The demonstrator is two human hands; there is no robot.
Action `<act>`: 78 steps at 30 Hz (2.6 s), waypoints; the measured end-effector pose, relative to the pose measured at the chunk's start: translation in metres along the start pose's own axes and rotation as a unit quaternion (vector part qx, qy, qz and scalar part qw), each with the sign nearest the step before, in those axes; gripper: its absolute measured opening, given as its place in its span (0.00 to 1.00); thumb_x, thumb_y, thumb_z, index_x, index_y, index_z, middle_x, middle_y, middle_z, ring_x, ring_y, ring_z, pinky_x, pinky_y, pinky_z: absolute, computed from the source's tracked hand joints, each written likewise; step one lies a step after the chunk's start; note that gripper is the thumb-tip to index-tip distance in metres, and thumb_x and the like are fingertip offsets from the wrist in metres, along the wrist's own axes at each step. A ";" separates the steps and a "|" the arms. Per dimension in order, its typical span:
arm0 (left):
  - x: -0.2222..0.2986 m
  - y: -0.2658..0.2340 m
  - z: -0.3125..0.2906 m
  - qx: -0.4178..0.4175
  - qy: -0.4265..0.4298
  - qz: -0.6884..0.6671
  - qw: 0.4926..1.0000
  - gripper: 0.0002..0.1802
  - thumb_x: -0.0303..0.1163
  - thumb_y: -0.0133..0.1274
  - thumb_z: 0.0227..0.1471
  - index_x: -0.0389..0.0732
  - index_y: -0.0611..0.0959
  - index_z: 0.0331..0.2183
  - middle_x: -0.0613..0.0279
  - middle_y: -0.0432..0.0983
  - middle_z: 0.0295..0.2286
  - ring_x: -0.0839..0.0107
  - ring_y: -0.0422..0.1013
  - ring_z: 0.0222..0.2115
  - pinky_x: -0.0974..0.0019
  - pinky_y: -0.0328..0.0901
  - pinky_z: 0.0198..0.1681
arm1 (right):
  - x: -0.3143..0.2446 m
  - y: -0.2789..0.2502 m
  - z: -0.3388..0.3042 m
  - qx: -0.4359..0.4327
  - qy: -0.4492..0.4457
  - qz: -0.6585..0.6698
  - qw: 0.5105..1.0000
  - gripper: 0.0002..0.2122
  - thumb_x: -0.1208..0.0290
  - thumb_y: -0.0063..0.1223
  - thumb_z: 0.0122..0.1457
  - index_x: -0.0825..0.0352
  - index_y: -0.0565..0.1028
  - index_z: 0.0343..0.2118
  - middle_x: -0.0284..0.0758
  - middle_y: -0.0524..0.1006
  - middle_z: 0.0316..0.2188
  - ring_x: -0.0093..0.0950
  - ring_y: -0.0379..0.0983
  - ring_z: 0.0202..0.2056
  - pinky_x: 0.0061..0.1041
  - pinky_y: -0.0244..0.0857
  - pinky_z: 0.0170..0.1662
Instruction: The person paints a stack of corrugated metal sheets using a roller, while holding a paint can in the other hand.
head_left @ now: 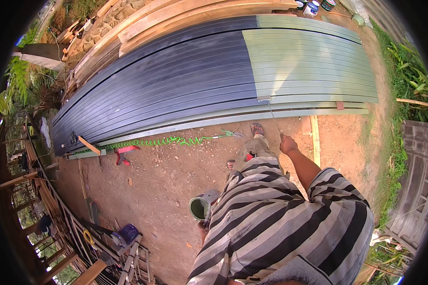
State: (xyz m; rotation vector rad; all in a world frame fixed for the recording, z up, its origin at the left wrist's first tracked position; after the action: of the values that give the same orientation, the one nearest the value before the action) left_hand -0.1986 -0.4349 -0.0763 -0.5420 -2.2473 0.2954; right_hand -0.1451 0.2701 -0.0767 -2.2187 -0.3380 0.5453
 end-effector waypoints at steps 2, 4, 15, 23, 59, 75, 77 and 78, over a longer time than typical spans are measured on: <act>-0.010 -0.008 0.005 0.002 0.026 0.029 0.999 0.10 0.25 0.56 0.53 0.26 0.79 0.34 0.49 0.76 0.29 0.66 0.71 0.30 0.61 0.65 0.36 | 0.006 0.008 -0.028 -0.014 -0.005 -0.020 1.000 0.19 0.69 0.46 0.59 0.62 0.74 0.53 0.54 0.79 0.40 0.53 0.76 0.45 0.48 0.71 0.50; -0.018 -0.021 0.008 0.014 0.047 0.062 0.997 0.10 0.26 0.57 0.52 0.26 0.79 0.33 0.51 0.76 0.27 0.67 0.70 0.28 0.61 0.64 0.33 | -0.003 0.002 -0.053 -0.028 -0.014 -0.022 0.999 0.21 0.70 0.48 0.58 0.61 0.72 0.56 0.53 0.80 0.39 0.53 0.77 0.44 0.48 0.72 0.48; 0.003 -0.018 0.034 0.021 0.184 0.191 0.964 0.12 0.32 0.62 0.49 0.30 0.82 0.26 0.57 0.76 0.18 0.73 0.68 0.19 0.62 0.61 0.23 | 0.006 -0.015 -0.047 0.050 -0.010 0.016 0.999 0.23 0.70 0.48 0.58 0.57 0.72 0.58 0.55 0.80 0.36 0.53 0.78 0.39 0.49 0.73 0.45; 0.044 0.005 0.051 -0.022 0.120 0.101 0.987 0.08 0.27 0.58 0.53 0.32 0.82 0.27 0.67 0.75 0.22 0.77 0.68 0.24 0.68 0.62 0.26 | 0.018 -0.016 -0.026 0.028 -0.031 -0.004 0.999 0.23 0.68 0.48 0.58 0.55 0.73 0.58 0.54 0.79 0.34 0.53 0.78 0.38 0.50 0.73 0.44; 0.136 0.081 -0.022 0.054 0.000 -0.025 0.998 0.09 0.28 0.53 0.55 0.30 0.78 0.31 0.53 0.79 0.28 0.68 0.73 0.28 0.66 0.70 0.34 | -0.137 -0.119 0.282 0.048 -0.032 0.021 0.998 0.22 0.67 0.38 0.65 0.57 0.68 0.62 0.48 0.80 0.43 0.50 0.77 0.46 0.48 0.73 0.48; 0.203 0.112 -0.066 0.082 -0.224 -0.264 0.935 0.32 0.23 0.41 0.48 0.22 0.66 0.57 0.27 0.63 0.57 0.36 0.60 0.60 0.49 0.65 0.61 | -0.238 -0.278 0.522 0.052 0.040 0.034 0.997 0.18 0.61 0.35 0.67 0.54 0.74 0.54 0.38 0.75 0.56 0.41 0.72 0.57 0.43 0.69 0.56; 0.201 0.118 -0.057 0.097 -0.238 -0.302 0.918 0.32 0.23 0.41 0.49 0.22 0.67 0.57 0.28 0.63 0.57 0.37 0.60 0.60 0.52 0.67 0.59 | -0.204 -0.274 0.518 0.063 0.042 0.010 0.997 0.19 0.60 0.34 0.68 0.53 0.74 0.55 0.37 0.75 0.56 0.42 0.72 0.57 0.43 0.69 0.57; 0.205 0.124 -0.047 0.082 -0.239 -0.279 0.926 0.32 0.23 0.41 0.49 0.22 0.67 0.57 0.29 0.63 0.57 0.38 0.60 0.60 0.52 0.68 0.59 | -0.168 -0.268 0.531 0.093 0.029 -0.009 0.995 0.20 0.61 0.35 0.66 0.52 0.72 0.58 0.38 0.77 0.52 0.41 0.77 0.48 0.40 0.73 0.50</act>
State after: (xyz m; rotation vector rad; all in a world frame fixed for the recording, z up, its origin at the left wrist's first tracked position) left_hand -0.2508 -0.2274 0.0414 0.3051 -2.6925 0.3406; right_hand -0.5663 0.7183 -0.1333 -2.0454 -0.2662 0.4802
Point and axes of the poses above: each hand's wrist, its own z-axis towards the middle knuckle, its own y-axis out of the palm, x = y × z, the point moved 6 cm from there along z, towards the middle knuckle
